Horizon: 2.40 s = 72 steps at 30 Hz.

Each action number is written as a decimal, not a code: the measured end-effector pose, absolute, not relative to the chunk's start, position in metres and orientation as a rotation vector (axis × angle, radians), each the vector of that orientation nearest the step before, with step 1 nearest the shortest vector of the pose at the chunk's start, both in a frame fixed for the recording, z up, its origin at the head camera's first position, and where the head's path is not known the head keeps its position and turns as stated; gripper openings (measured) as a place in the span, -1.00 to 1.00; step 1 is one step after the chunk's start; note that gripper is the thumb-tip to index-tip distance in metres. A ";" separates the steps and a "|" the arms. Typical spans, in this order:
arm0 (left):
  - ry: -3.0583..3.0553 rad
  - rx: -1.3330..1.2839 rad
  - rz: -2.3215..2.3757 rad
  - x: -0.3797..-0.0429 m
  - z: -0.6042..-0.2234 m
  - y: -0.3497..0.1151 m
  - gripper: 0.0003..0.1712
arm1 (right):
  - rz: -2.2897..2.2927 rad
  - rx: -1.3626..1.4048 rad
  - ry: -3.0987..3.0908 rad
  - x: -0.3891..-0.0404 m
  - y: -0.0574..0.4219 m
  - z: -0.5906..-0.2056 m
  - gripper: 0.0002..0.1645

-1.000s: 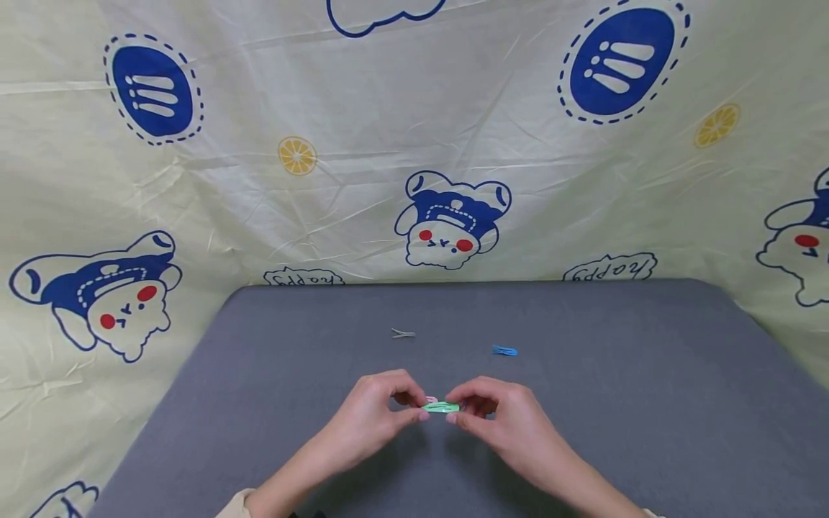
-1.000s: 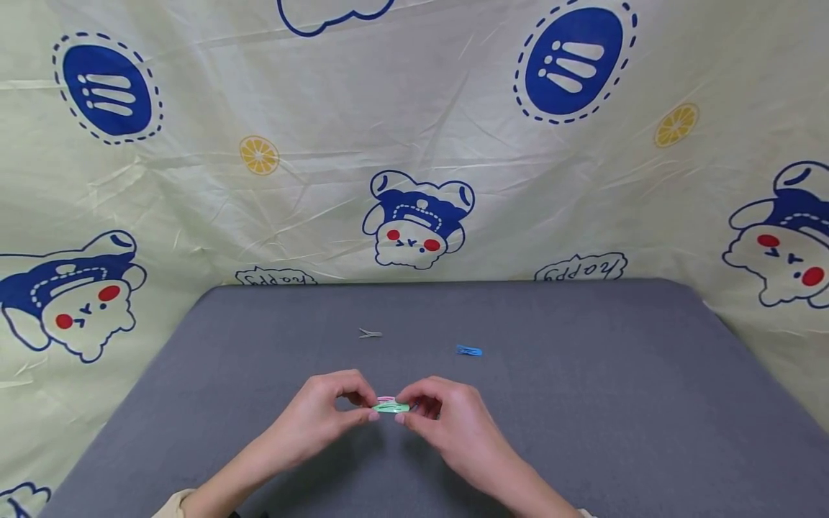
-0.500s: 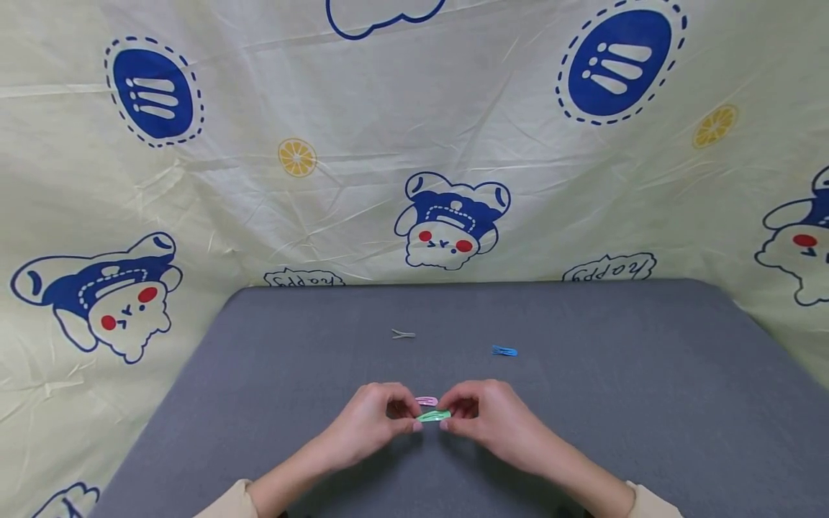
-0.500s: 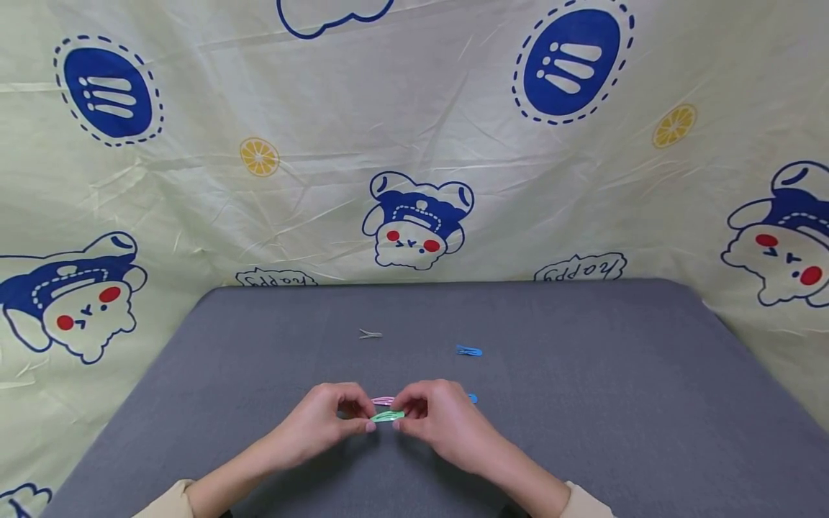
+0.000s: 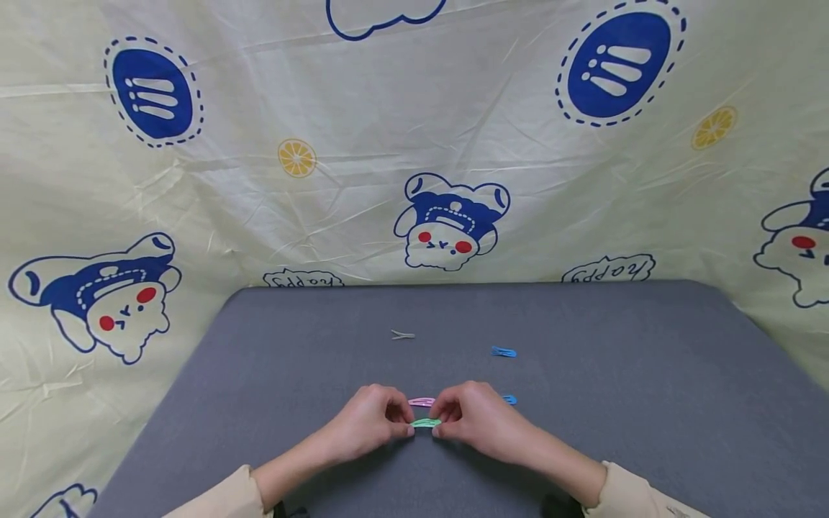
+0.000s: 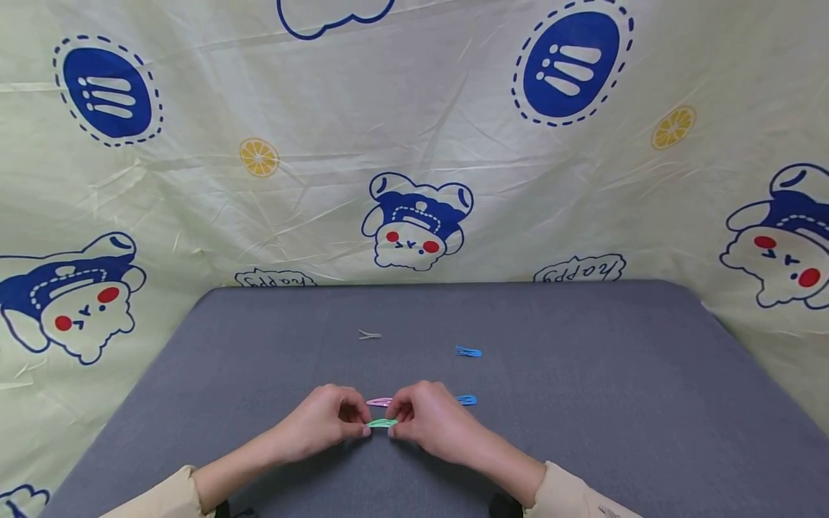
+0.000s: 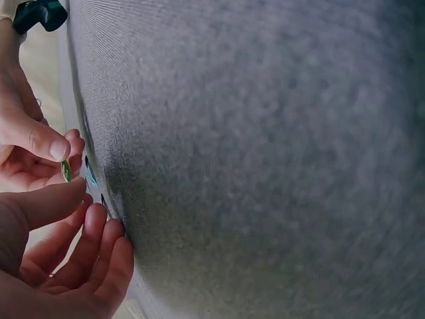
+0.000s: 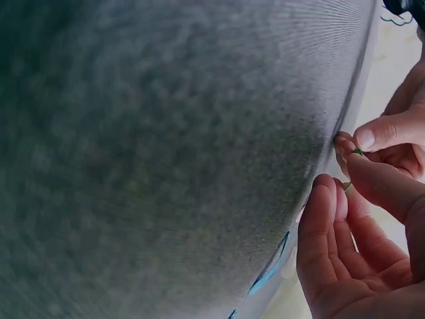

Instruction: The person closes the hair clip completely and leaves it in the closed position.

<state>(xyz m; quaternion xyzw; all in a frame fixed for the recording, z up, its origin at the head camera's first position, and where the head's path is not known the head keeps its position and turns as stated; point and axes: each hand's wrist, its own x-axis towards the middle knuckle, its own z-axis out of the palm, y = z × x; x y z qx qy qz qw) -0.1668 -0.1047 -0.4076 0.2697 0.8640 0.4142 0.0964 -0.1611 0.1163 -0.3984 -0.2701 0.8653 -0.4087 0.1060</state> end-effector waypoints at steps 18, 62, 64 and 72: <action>2.633 0.753 1.158 -0.174 -0.414 -0.104 -0.80 | -1.070 -0.803 2.596 -0.173 0.110 -0.408 -0.84; 2.547 0.766 1.325 -0.178 -0.401 -0.115 -0.81 | -1.310 -0.886 2.458 -0.152 0.134 -0.398 -0.78; 2.561 0.782 1.344 -0.180 -0.398 -0.113 -0.81 | -1.322 -0.884 2.465 -0.151 0.137 -0.395 -0.76; 2.581 0.813 1.355 -0.192 -0.392 -0.096 -0.82 | -1.292 -0.802 2.545 -0.151 0.154 -0.382 -0.76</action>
